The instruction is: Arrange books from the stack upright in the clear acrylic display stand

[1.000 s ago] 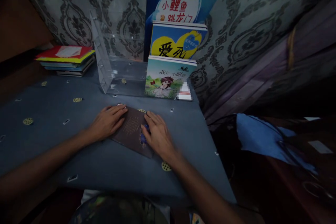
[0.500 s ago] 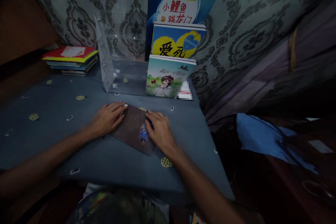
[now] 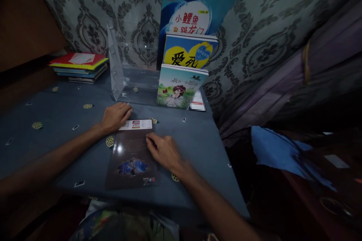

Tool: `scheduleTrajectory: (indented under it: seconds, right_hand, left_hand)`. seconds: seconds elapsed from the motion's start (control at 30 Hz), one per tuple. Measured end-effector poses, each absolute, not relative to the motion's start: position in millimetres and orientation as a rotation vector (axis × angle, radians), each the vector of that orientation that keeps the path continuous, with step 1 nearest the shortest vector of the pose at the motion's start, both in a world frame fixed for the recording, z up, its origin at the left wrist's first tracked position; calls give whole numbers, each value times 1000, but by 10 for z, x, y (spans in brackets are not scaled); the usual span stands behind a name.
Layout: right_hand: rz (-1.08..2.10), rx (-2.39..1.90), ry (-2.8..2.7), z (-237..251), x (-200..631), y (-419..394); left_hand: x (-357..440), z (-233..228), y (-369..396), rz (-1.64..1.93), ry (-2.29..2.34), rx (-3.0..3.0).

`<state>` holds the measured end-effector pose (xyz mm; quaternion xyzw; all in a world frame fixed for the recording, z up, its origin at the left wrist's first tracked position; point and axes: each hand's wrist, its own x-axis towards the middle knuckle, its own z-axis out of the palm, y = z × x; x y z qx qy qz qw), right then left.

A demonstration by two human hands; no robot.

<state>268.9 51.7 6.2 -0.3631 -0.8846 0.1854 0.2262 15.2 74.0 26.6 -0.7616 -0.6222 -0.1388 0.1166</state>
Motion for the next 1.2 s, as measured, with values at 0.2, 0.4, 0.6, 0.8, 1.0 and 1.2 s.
scheduleTrajectory:
  seconds: [0.2, 0.4, 0.6, 0.8, 1.0, 1.2]
  right_hand:
    - [177, -812, -2480, 166, 2524, 601]
    - [155, -706, -2624, 280, 2096, 662]
    - [288, -752, -2607, 129, 2018, 726]
    - [311, -856, -2572, 106, 1933, 842]
    - [353, -865, -2605, 134, 1925, 851]
    - [357, -978, -2573, 160, 2179, 828]
  left_hand:
    - [118, 371, 528, -597, -2182, -2244]
    - [165, 364, 372, -447, -2130, -2312]
    - [170, 387, 394, -570, -2102, -2291]
    - [154, 401, 485, -647, -2143, -2274]
    - [206, 315, 422, -435, -1974, -2290]
    - [201, 269, 377, -355, -1915, -2297]
